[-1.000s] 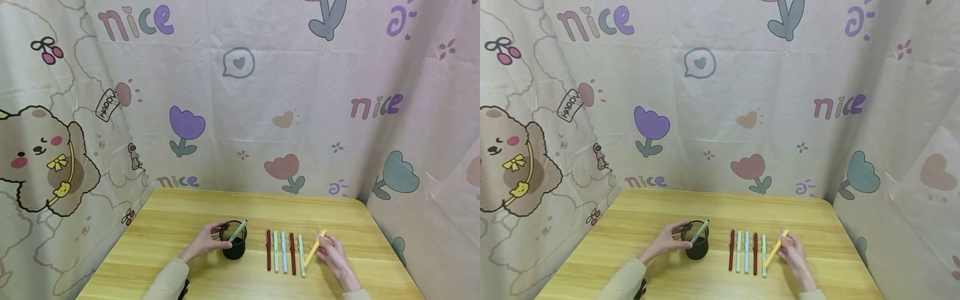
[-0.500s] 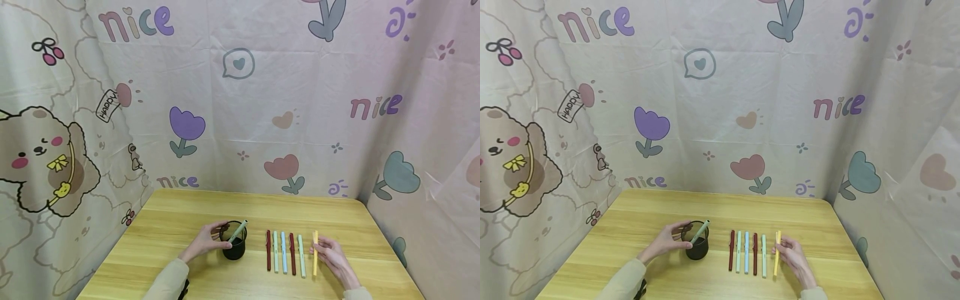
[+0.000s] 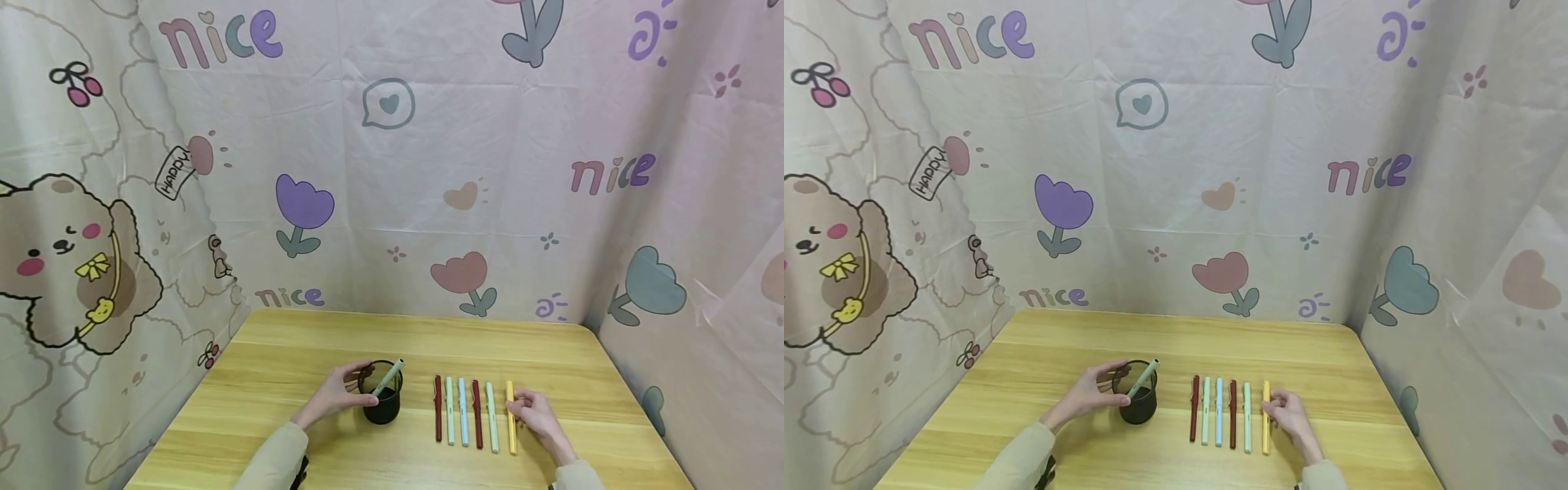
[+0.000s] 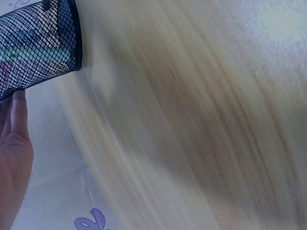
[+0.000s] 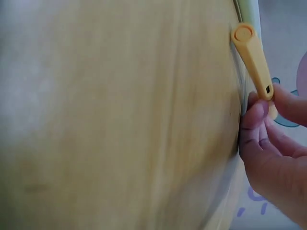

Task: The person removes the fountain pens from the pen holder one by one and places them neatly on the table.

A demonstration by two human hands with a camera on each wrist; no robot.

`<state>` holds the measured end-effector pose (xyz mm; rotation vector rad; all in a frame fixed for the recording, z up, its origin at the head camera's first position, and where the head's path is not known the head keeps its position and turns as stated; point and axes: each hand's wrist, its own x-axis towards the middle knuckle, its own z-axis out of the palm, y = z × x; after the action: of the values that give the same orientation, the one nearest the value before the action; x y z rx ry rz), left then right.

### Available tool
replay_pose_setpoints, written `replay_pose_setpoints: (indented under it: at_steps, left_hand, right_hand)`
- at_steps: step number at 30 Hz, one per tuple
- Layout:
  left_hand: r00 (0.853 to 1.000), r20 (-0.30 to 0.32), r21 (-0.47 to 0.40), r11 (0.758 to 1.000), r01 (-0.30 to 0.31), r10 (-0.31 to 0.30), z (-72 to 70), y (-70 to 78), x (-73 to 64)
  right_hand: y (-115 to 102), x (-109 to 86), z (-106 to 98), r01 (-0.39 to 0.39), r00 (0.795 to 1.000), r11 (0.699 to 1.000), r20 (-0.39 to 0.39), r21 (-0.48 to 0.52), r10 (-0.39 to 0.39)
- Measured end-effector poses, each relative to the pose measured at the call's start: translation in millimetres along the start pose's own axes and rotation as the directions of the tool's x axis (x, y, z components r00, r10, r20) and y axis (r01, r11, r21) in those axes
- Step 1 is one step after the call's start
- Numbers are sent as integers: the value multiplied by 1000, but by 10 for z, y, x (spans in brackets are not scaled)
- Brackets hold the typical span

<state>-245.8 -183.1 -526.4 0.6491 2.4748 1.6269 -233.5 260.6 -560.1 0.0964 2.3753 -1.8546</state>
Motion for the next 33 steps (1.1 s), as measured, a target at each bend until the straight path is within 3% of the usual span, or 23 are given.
replay_pose_setpoints:
  at_steps: [12, 33]
  left_hand:
    - [1000, -6, 6, 1000, -1, 1, 1, 3, 8]
    - [1000, -8, 10, 1000, 18, -18, -1, 4, 7]
  right_hand:
    - [-4, -9, 53, -17, 995, 992, -97, -127, 4]
    - [-22, -16, 74, -15, 995, 993, -95, -116, 3]
